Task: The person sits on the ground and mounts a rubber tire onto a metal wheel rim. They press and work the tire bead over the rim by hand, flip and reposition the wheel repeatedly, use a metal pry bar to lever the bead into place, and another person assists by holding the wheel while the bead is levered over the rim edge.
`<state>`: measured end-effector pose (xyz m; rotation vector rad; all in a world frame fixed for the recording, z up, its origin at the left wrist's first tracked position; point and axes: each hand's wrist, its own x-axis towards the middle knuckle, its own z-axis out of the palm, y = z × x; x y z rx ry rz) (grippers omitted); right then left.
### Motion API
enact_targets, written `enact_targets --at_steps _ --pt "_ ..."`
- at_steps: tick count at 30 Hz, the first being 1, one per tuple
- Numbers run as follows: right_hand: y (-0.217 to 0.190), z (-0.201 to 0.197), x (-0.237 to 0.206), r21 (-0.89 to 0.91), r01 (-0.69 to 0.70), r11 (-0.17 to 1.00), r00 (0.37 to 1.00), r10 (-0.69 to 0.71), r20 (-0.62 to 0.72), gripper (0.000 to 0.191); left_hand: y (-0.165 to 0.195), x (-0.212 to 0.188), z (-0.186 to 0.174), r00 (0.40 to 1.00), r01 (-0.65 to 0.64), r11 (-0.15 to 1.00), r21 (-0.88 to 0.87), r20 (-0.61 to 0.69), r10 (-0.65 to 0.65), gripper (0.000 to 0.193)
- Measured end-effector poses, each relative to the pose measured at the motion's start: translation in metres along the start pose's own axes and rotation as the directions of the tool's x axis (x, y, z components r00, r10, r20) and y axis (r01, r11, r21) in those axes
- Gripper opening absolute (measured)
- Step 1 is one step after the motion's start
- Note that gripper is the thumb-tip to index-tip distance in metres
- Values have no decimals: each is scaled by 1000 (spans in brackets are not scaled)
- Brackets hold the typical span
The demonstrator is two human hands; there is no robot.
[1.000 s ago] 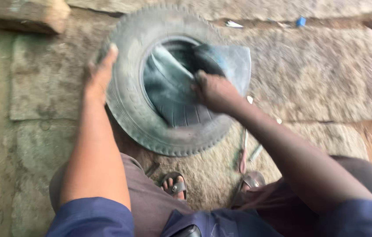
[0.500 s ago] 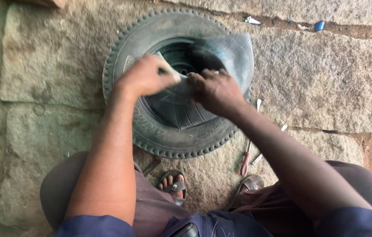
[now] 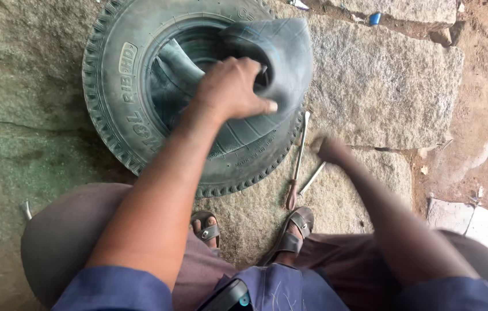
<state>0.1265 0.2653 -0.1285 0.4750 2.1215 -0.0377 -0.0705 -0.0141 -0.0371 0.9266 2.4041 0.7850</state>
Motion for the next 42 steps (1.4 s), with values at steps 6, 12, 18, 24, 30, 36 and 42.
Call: enact_targets --at_steps 6,12,18,24,30,36,42 --pt "-58 86 -36 540 -235 808 972 196 129 60 -15 7 13 887 -221 972 -75 -430 168 59" --pt "-51 83 -56 693 18 720 931 241 -274 45 24 31 24 838 -237 928 -286 -544 47 55" --pt "-11 11 -101 953 302 -24 802 547 -240 22 52 46 19 816 -321 915 -244 -562 136 55" --pt "6 -68 -167 718 696 -3 610 529 -590 18 11 78 24 825 -232 649 -725 -500 -264 60" --pt "-22 -2 -158 916 381 128 683 628 -372 27 -4 126 53 575 -478 874 -90 -784 233 27" --pt "-82 91 -88 823 122 -555 810 535 242 38 -17 79 109 910 -410 908 -86 31 414 64" --pt "-106 110 -55 546 42 -837 899 270 345 59 -49 53 68 999 2 1000 -16 -34 -3 83"
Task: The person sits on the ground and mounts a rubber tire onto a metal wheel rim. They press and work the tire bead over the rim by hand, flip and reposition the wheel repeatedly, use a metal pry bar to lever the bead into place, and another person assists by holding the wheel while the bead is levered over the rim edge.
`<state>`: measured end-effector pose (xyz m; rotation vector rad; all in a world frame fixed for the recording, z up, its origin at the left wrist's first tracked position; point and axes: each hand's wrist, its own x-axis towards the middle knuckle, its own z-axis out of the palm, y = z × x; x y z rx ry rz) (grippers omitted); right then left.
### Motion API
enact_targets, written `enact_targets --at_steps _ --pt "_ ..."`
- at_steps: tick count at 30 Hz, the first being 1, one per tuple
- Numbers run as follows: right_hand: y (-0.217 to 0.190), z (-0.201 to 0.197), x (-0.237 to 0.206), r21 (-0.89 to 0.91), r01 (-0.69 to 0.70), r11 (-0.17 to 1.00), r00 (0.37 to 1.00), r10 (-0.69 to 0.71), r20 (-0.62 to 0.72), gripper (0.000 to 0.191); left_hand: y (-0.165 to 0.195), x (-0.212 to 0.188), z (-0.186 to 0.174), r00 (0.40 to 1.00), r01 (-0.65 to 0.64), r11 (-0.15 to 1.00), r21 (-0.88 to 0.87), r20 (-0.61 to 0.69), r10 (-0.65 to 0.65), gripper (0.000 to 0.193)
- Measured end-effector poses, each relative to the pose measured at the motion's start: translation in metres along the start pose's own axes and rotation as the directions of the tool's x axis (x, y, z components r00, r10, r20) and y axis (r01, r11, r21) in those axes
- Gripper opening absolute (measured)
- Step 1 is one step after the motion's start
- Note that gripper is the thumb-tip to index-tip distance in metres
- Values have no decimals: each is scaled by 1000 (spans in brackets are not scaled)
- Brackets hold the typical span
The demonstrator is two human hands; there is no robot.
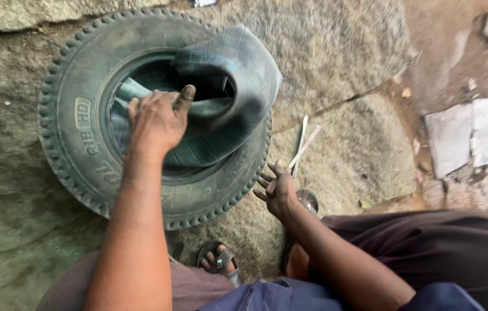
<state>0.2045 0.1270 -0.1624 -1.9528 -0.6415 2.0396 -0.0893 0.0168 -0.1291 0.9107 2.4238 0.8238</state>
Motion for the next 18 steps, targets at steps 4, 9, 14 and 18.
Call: enact_targets --at_steps 4,9,14,18 --pt "15 11 -4 114 -106 988 994 101 49 60 8 -14 -19 931 -343 932 117 -91 354 88" --pt "33 26 -4 152 -138 979 989 128 73 56 31 -23 -25 975 -220 973 64 -22 222 64" --pt "10 23 3 155 -78 985 994 64 93 53 41 -22 -24 944 -236 966 106 -210 254 55" --pt "-39 4 18 62 29 998 989 -38 140 45 47 -20 -14 925 -232 973 -11 -312 217 58"
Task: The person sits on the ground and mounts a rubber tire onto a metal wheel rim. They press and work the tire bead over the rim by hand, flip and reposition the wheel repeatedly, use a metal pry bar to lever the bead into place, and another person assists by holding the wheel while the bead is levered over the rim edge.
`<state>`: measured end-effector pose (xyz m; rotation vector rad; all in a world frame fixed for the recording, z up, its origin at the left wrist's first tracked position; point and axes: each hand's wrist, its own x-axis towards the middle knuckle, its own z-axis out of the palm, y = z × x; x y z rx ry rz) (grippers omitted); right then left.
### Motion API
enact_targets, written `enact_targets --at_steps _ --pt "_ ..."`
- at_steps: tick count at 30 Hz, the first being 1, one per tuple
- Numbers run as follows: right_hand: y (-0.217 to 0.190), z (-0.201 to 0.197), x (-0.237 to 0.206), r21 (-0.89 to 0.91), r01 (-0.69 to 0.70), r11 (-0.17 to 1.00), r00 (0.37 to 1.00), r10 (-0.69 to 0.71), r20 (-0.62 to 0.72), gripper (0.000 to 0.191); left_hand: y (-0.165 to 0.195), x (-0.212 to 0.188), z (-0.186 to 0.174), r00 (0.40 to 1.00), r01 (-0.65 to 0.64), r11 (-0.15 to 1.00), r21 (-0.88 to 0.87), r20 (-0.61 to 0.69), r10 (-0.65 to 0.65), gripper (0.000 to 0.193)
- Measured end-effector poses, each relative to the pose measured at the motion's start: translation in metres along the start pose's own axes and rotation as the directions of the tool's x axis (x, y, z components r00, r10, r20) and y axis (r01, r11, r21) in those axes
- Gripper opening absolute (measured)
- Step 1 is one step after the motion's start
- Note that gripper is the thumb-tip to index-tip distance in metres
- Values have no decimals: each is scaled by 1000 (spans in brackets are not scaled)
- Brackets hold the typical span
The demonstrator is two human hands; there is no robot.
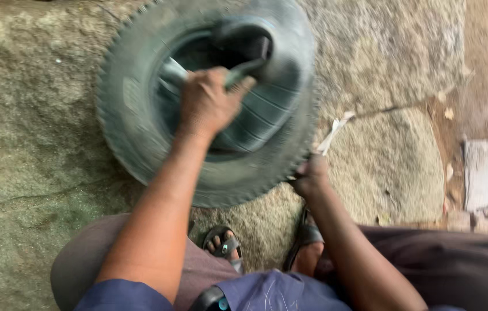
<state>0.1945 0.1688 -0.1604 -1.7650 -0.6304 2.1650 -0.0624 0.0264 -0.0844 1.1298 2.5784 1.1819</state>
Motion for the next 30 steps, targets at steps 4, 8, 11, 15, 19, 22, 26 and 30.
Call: enact_targets --at_steps 4,8,11,15,19,22,26,30 --pt "-41 -7 1 -180 336 925 933 -353 -72 26 27 -1 31 981 127 971 -200 170 -93 64" --pt "-70 21 -57 -216 747 629 654 -754 63 13 36 13 53 908 22 977 -212 413 69 77" --pt "-95 45 -122 -379 757 531 652 -651 389 33 1 28 39 988 -70 992 -109 133 85 66" --pt "-99 57 -177 -409 632 658 739 -353 574 50 -57 34 14 985 153 969 196 -114 -132 112" --pt "-72 62 -181 -844 454 285 883 -269 385 48 -69 29 31 971 203 918 341 50 -233 125" --pt "-58 72 -174 -863 475 171 854 -325 406 43 -68 26 47 982 174 849 499 -24 -187 116" --pt "-57 92 -169 -787 514 -341 694 -374 616 40 -69 27 53 983 154 830 536 0 -183 108" --pt "-58 107 -175 -748 385 -541 690 -370 623 41 -71 26 53 989 141 798 586 -41 -145 105"
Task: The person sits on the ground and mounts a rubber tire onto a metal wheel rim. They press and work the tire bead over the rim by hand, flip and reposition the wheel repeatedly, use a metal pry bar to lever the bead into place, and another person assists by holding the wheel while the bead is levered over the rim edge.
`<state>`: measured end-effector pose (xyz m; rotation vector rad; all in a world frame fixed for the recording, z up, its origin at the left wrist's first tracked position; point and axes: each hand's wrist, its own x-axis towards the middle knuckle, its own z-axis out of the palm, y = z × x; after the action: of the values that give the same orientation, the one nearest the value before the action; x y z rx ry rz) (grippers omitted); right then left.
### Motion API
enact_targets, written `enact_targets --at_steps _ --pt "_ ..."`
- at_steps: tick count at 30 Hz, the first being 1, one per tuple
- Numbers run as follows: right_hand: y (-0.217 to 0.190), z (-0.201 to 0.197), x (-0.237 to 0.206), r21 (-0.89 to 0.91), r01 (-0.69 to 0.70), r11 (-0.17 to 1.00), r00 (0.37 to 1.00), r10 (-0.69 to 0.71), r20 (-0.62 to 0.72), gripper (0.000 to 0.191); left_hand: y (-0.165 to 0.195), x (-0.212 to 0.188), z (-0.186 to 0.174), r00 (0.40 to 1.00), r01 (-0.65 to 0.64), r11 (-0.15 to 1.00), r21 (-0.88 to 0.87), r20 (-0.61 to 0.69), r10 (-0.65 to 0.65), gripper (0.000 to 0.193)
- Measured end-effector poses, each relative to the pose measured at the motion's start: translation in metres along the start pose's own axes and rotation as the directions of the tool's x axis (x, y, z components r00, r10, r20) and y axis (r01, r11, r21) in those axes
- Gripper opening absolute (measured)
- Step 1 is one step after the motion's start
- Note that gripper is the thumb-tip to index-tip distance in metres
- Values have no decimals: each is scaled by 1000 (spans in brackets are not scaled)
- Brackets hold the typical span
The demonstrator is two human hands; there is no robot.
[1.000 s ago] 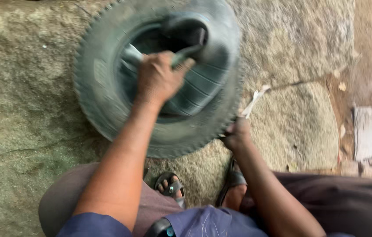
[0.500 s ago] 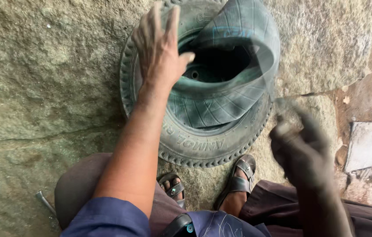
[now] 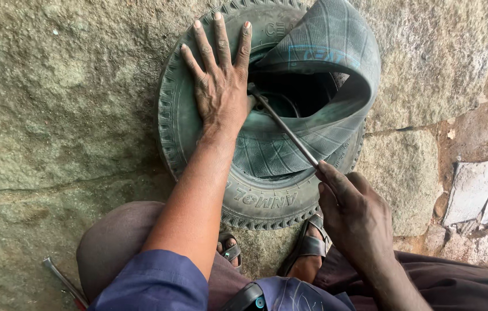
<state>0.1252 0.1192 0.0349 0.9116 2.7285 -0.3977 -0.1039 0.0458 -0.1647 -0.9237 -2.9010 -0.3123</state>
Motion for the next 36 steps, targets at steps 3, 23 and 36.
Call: enact_targets --at_steps 3,23,36 --pt "-8 -1 0 -54 -33 998 997 36 65 44 1 -1 3 1000 0 1000 -10 14 0 105" --pt "-4 28 12 177 132 975 985 -110 -132 45 4 -1 -9 997 -7 998 60 76 2 96" --pt "-43 -20 44 14 120 993 993 -120 15 40 8 9 -33 966 65 991 -119 258 -32 122"
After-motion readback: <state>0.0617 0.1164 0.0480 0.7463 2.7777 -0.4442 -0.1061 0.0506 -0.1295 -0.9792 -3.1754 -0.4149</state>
